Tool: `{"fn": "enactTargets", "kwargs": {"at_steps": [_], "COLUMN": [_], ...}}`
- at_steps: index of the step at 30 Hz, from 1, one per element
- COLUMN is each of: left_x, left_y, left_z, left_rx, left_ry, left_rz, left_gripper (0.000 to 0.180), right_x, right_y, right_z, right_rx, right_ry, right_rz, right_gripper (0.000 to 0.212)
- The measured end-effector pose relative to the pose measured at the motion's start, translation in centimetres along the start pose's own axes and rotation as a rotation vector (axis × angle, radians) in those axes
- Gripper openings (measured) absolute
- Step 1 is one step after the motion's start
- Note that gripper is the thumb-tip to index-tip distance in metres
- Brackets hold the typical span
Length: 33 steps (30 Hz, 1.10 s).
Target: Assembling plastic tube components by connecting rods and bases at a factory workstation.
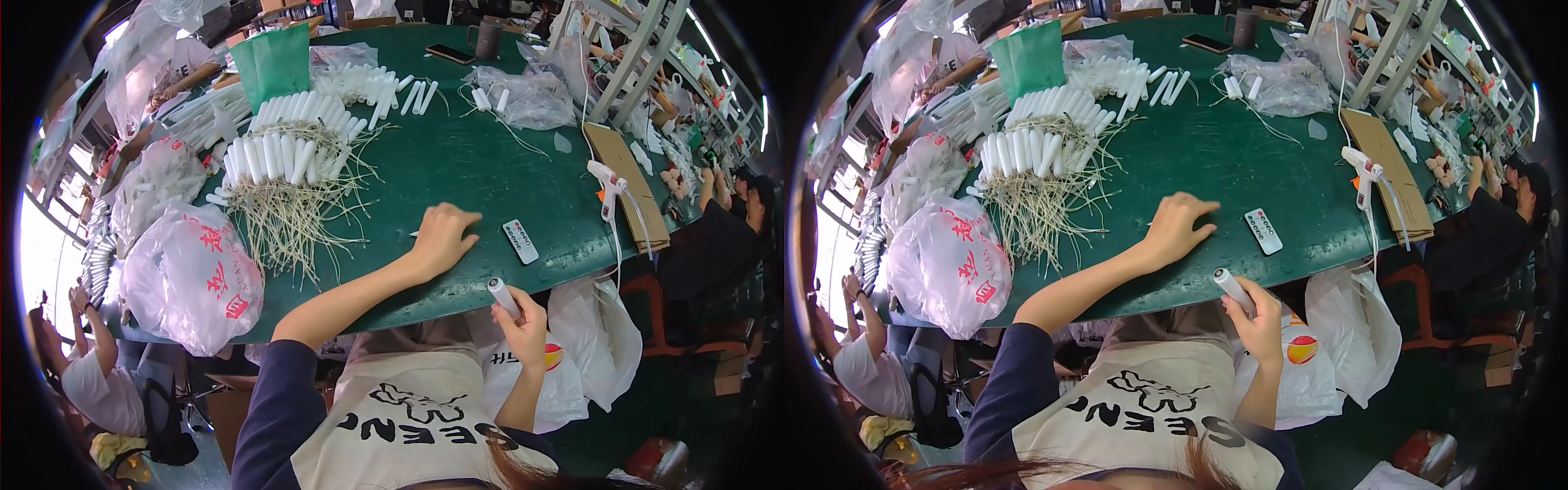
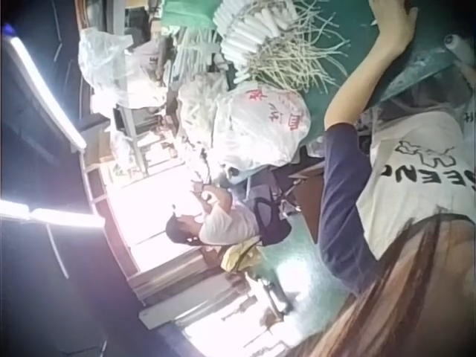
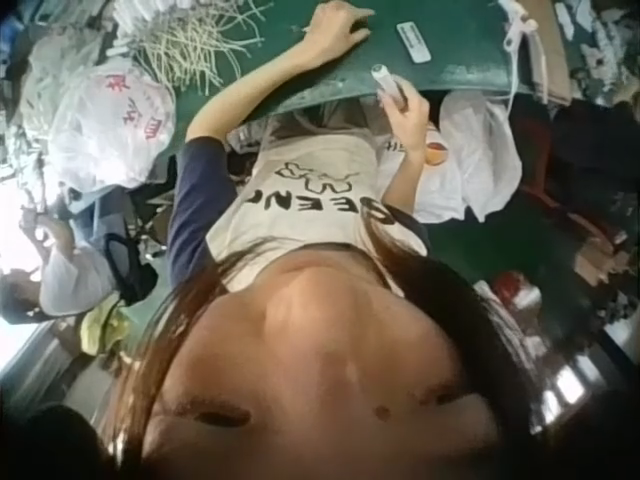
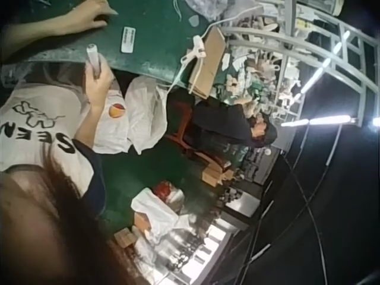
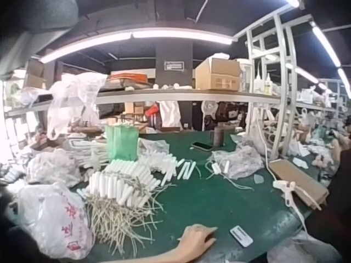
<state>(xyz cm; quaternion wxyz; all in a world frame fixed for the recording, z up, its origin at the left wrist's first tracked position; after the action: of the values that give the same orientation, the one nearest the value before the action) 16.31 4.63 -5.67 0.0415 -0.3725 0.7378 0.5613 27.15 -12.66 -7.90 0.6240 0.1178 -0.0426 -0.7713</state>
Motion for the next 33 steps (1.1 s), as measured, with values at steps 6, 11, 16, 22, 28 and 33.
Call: {"fn": "enactTargets", "kwargs": {"at_steps": [6,11,16,22,28,33], "left_x": [1.3,2.9,4.0,4.7,5.2,5.4], "left_y": [0.0,0.5,0.2,0.1,-0.5,-0.2], "left_z": [-2.8,-4.8,-4.2,-3.9,-3.7,-3.3], "left_rx": [0.888,1.188,1.07,1.069,1.127,1.121], "left_ry": [0.409,0.608,0.587,0.56,0.616,0.647], "left_rz": [0.388,0.751,0.823,0.874,0.876,0.888], "left_gripper": [0.037,0.055,0.055,0.058,0.066,0.07], "right_x": [-0.1,-0.3,-0.4,-0.5,-0.9,-1.0], "right_y": [-0.1,-2.1,-3.2,-3.4,-3.8,-3.1], "right_z": [4.3,7.2,6.9,6.6,7.5,7.1], "right_rx": [0.393,0.934,0.999,0.991,0.992,0.984], "right_ry": [0.111,0.415,0.407,0.438,0.464,0.49], "right_rz": [-0.073,-0.115,-0.086,-0.078,-0.127,-0.14], "right_gripper": [0.024,0.04,0.044,0.043,0.042,0.036]}}
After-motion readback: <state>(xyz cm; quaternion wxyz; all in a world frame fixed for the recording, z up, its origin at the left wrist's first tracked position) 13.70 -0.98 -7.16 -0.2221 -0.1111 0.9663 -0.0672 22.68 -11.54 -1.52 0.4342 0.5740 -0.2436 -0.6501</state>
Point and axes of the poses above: each hand's wrist, its own x-axis away from the middle knuckle, its own y-axis out of the back of the hand, z = x × y, the point moved 5 cm from there along -x, towards the middle knuckle, and after that the axes turned 9 degrees about z, right-handed, at the moved point
